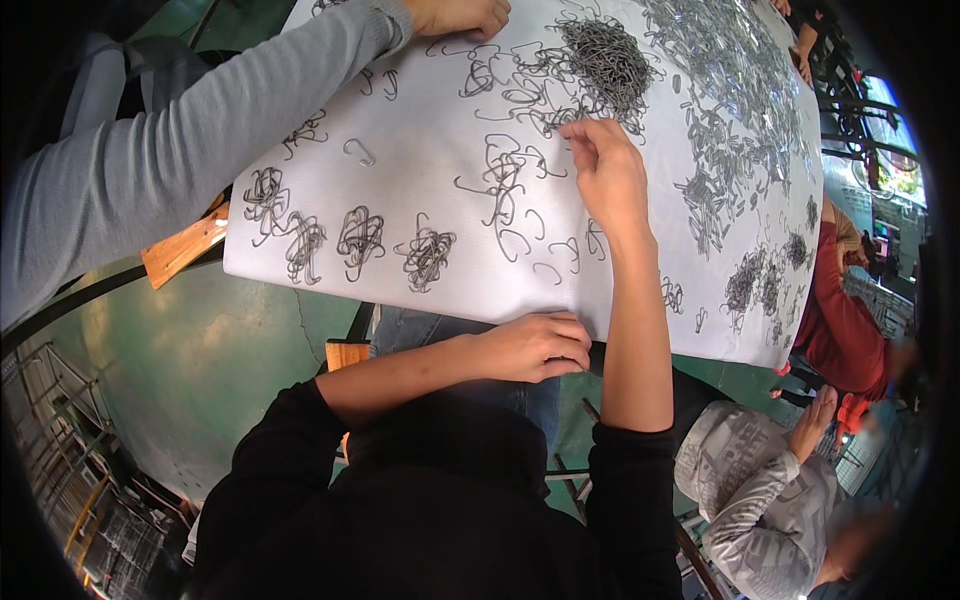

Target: The person picks small metal clips from a white sheet and places them into piles. The person occasionally reaches to a nearby metal rack to retrieve more clips. Other people at the table perform similar sorting actions.

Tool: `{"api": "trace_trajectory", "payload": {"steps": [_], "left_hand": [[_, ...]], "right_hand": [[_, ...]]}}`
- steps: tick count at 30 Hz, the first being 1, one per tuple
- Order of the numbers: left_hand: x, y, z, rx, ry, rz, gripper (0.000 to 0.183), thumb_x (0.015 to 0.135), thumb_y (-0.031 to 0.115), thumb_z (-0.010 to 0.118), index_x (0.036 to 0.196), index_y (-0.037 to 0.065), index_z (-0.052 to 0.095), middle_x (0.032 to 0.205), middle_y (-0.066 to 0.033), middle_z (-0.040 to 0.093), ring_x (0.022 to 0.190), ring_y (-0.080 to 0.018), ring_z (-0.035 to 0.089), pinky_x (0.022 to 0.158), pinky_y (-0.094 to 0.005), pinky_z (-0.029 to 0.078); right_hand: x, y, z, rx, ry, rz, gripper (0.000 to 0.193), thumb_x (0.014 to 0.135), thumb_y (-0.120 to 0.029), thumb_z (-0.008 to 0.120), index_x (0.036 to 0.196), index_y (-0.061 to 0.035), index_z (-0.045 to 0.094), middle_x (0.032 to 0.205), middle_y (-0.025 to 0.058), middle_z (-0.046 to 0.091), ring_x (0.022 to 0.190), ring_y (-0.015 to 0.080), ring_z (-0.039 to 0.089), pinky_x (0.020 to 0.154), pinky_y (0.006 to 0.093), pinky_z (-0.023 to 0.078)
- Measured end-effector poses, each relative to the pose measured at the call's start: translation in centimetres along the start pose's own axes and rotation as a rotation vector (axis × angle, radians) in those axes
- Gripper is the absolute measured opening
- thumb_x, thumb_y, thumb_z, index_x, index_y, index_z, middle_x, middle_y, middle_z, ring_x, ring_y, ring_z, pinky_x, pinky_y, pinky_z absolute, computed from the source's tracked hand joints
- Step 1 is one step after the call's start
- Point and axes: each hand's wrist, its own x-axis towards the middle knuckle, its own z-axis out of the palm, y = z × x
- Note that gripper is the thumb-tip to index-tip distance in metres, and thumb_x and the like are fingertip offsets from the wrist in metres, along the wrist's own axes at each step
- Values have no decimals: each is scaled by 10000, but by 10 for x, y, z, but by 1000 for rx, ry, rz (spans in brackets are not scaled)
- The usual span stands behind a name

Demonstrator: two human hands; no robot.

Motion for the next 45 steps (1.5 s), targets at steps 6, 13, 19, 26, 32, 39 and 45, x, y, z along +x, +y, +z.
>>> {"api": "trace_trajectory", "payload": {"steps": [6,13,19,26,32,39,45], "left_hand": [[0,0,1,2,27,20,73,814,72,689,880,42,684,931,-52,612,913,-243,586,826,-351,496],[1,2,0,10,1,9,71,812,76,694,873,42,687,924,-49,613,909,-239,588,822,-350,496],[0,2,0,12,18,24,65,816,75,693,872,45,688,923,-47,613,907,-239,593,823,-349,497],[0,-1,1,8,11,46,65,811,71,697,869,45,686,918,-51,611,893,-241,595,807,-351,502],[0,1,0,2,27,46,77,803,57,701,877,46,682,911,-60,607,885,-245,594,791,-357,502],[-1,4,2,4,41,15,166,806,54,692,971,34,684,1045,-94,646,979,-286,606,850,-385,506],[-4,13,2,55,-18,-104,290,797,28,685,1086,24,658,1118,-126,651,1053,-338,595,908,-415,496]], "right_hand": [[-22,10,-11,-57,-256,22,191,845,-8,559,923,-112,698,915,82,649,835,284,643,731,401,506],[3,4,-1,-93,-110,28,268,857,-20,528,988,-149,724,971,75,650,901,290,635,770,405,509],[2,14,-14,-99,-163,74,314,822,28,541,1036,-113,722,947,95,638,843,245,628,773,357,498],[4,9,-8,-32,-74,-30,221,829,-40,572,937,-145,733,981,75,657,916,268,651,792,390,517],[19,-8,2,-241,-68,84,163,826,-116,628,954,-121,730,1003,92,673,898,279,667,780,415,527],[44,-36,13,-280,-302,378,248,812,-307,694,999,-150,739,1062,97,707,960,274,677,818,393,531],[46,-56,30,-355,-326,434,337,833,-342,671,1022,-68,721,1080,119,703,1041,277,662,851,396,528]]}}
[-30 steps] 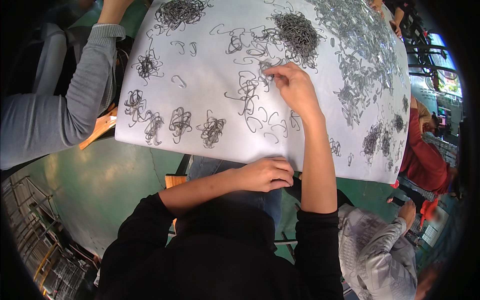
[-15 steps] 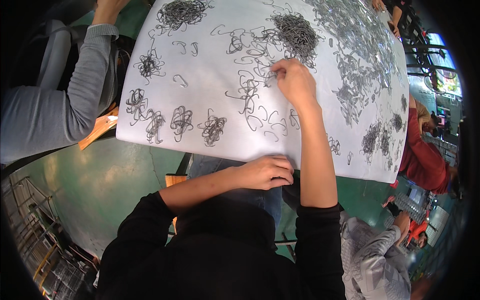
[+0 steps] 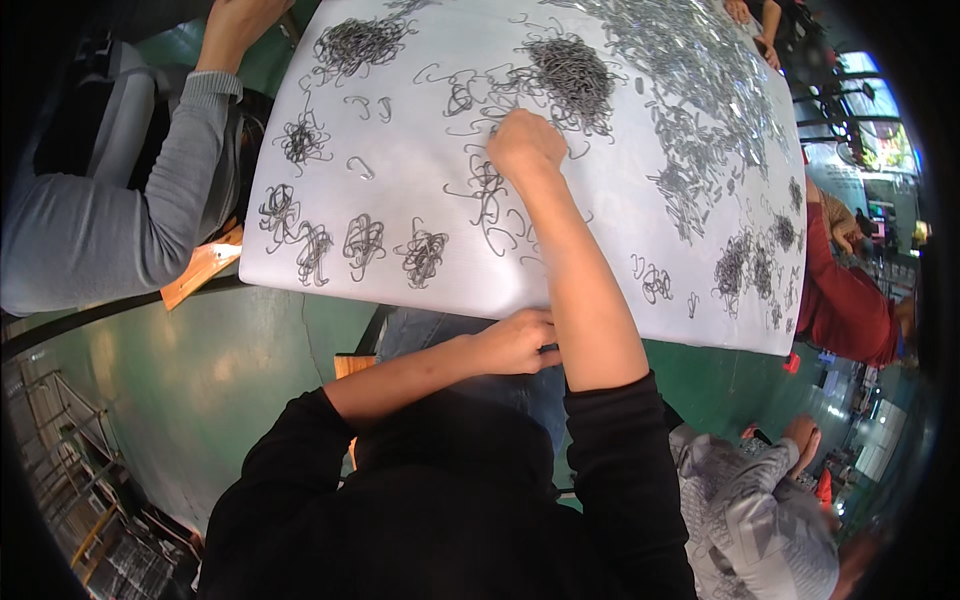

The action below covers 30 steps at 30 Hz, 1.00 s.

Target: The person picks small metal clips from a white sheet and places them into piles. The person occasionally reaches to a nearby metal rack to retrieve more clips. Other people at the table perform similar sorting actions.

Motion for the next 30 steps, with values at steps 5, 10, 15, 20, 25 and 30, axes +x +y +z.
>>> {"api": "trace_trajectory", "payload": {"steps": [5,10,15,20,25,30], "left_hand": [[5,9,3,-26,26,49,194,790,25,698,983,28,683,1002,-112,667,957,-292,626,863,-384,502],[3,14,14,-30,86,23,94,804,44,713,895,46,691,914,-79,681,886,-260,634,825,-361,503],[5,20,27,10,135,-3,99,794,36,717,890,51,705,850,-54,690,797,-230,618,744,-332,502],[8,30,35,19,141,-75,151,813,-5,698,955,45,712,913,-58,704,797,-168,615,664,-277,509],[13,36,44,23,109,-85,157,828,-1,689,977,34,720,948,-69,709,827,-148,613,697,-270,501],[20,38,55,51,90,-53,185,822,-6,697,1003,30,712,944,-69,708,815,-155,626,695,-273,511]], "right_hand": [[-12,64,-7,648,-316,-70,238,882,-225,646,967,-3,665,892,92,660,789,188,601,676,315,476],[-72,152,8,1423,-313,-92,123,910,-109,629,952,6,626,842,70,628,713,111,547,622,246,458],[-175,186,23,1514,156,-49,130,916,-60,631,1005,12,569,873,71,632,725,118,568,626,253,463],[-270,182,43,1623,520,57,262,880,12,655,1087,5,495,891,117,651,711,133,628,626,256,540],[-284,180,65,1705,660,116,244,882,33,651,1053,-19,484,901,127,656,721,129,649,631,256,572],[-284,183,73,1721,789,87,218,891,35,640,1018,-20,472,912,123,640,726,127,632,650,251,557]]}}
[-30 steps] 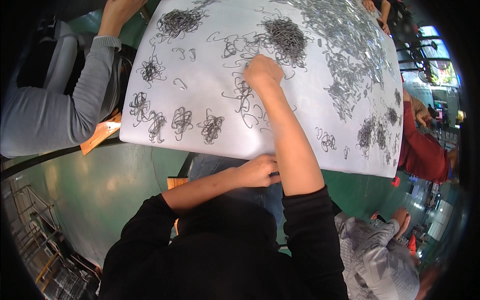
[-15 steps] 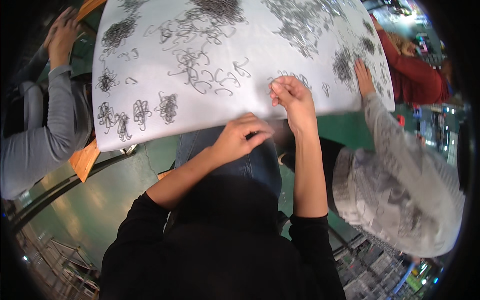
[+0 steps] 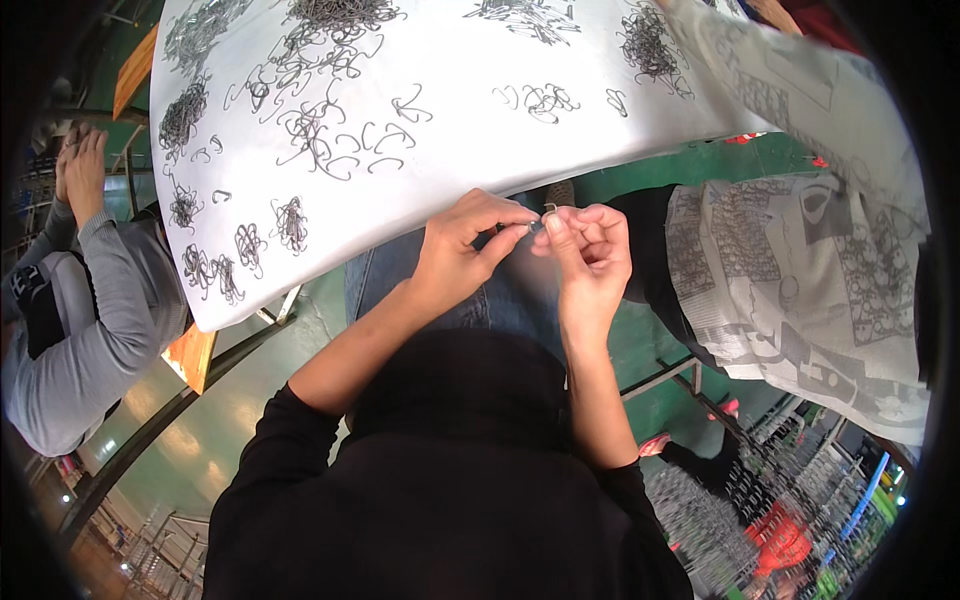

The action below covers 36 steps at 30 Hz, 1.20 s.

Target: The person picks small metal clips from a white sheet and places them into piles. The person occasionally reaches to a nearby metal rack to retrieve more clips. Other people at the table perform similar sorting actions.

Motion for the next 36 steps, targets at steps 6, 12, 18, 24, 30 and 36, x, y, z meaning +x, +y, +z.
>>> {"api": "trace_trajectory", "payload": {"steps": [6,12,18,24,30,36], "left_hand": [[11,6,1,41,-39,149,347,790,21,724,1130,47,661,998,-98,688,912,-250,632,787,-349,524],[124,-51,-27,391,67,181,159,854,129,677,987,48,709,979,-118,687,921,-300,613,827,-381,500],[222,-83,-11,689,-32,114,112,823,156,703,893,68,711,953,-108,670,960,-293,600,850,-401,504],[228,-71,-17,863,-183,33,126,838,176,691,901,67,682,926,-103,685,941,-276,617,862,-398,502],[150,-33,-30,324,-98,-164,198,865,212,701,990,58,710,888,-47,699,815,-161,620,777,-317,498],[54,28,-35,-261,-178,-500,126,875,90,708,967,4,699,868,-29,700,798,-83,638,757,-225,509]], "right_hand": [[-6,10,-3,-180,-46,-488,230,885,109,598,960,-12,418,937,187,619,753,151,615,686,275,548],[-10,12,-12,-163,-31,-497,247,877,126,594,967,-16,413,950,195,620,757,159,621,695,278,557],[-9,10,-14,-250,-60,-468,253,883,120,591,950,-37,404,961,178,602,747,155,610,688,275,551],[-8,16,-8,-218,-54,-447,212,867,121,614,893,-14,452,937,166,635,749,129,611,686,260,546],[-12,19,-1,-200,-72,-448,201,871,116,611,912,-9,459,936,150,638,747,121,620,668,244,545],[-6,30,7,-149,-137,-455,200,875,104,616,924,-10,460,951,150,645,786,132,644,682,250,557]]}}
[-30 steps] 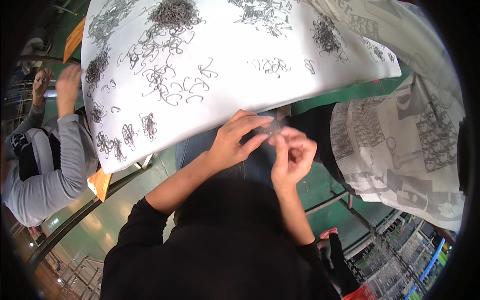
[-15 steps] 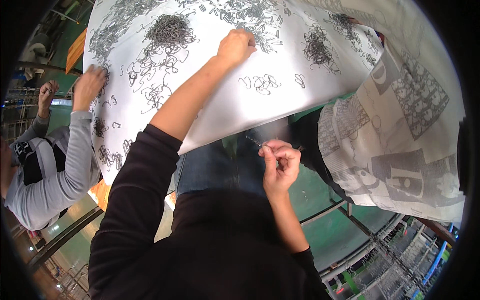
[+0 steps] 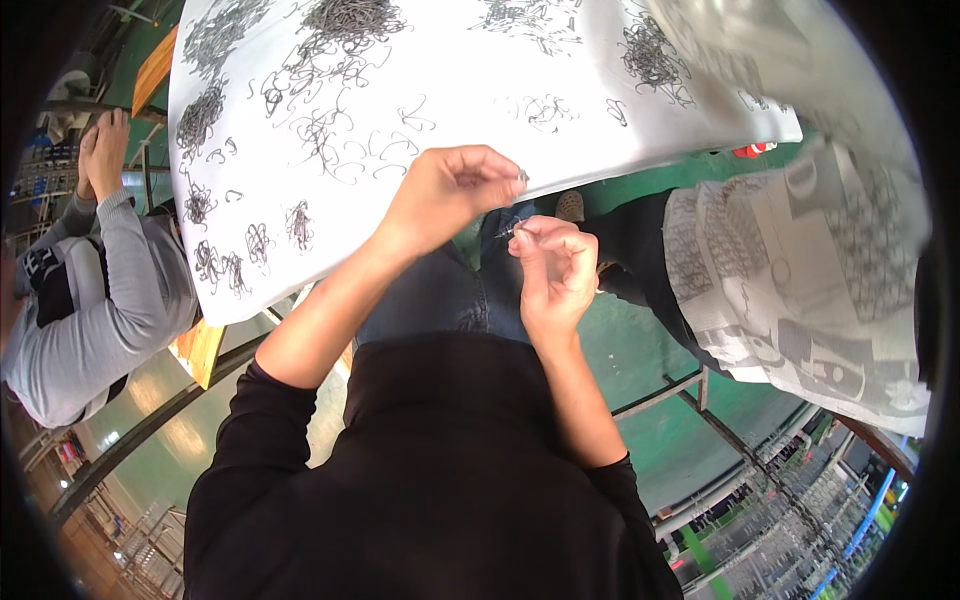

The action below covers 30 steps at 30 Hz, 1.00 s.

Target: The person picks small metal clips from a white sheet and places them into piles. The person occasionally reaches to a nearby metal rack to retrieve more clips. Other people at the table perform similar sorting actions.

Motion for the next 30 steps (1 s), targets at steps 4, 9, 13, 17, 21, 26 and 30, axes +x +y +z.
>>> {"api": "trace_trajectory", "payload": {"steps": [4,9,13,17,21,26,30], "left_hand": [[-21,0,7,15,41,-25,115,882,71,696,967,-6,698,871,-28,702,809,-79,642,757,-223,519],[-36,-5,7,12,109,54,111,878,60,695,961,-14,699,865,-26,709,792,-55,636,729,-214,517],[-44,-10,10,96,156,163,105,861,59,705,949,1,706,848,-23,709,751,-56,625,694,-216,514],[-44,-21,11,138,203,265,129,820,17,708,944,50,723,1003,-52,669,823,-127,617,680,-258,500],[-40,-41,10,132,254,486,107,819,53,716,924,39,700,993,-79,637,848,-229,624,700,-329,515],[-31,-65,-5,177,233,479,133,813,36,731,944,56,718,977,-53,644,926,-203,608,776,-313,513],[-30,-74,-8,197,243,504,121,813,45,723,932,39,704,940,-72,637,894,-239,602,770,-340,505]], "right_hand": [[-1,3,3,-27,0,14,190,875,100,617,924,-9,470,954,151,647,812,138,647,699,253,560],[-6,-2,7,-71,-3,-21,193,871,107,618,900,-19,476,944,137,647,757,127,614,669,253,540],[-11,1,7,-159,-1,-39,206,873,81,641,898,-32,470,930,135,651,750,133,620,670,255,541],[-16,16,1,-304,-30,-26,210,864,81,652,902,-27,477,937,149,648,792,164,635,694,272,546],[-2,15,-6,-172,-78,-43,253,905,35,598,1080,-20,423,1010,154,600,767,155,599,655,246,515],[90,26,28,-406,-219,44,96,926,-52,601,995,10,579,909,100,622,751,155,605,629,243,477],[152,62,129,-463,-813,-96,97,870,-101,665,927,-24,653,865,71,648,808,193,647,668,320,491]]}}
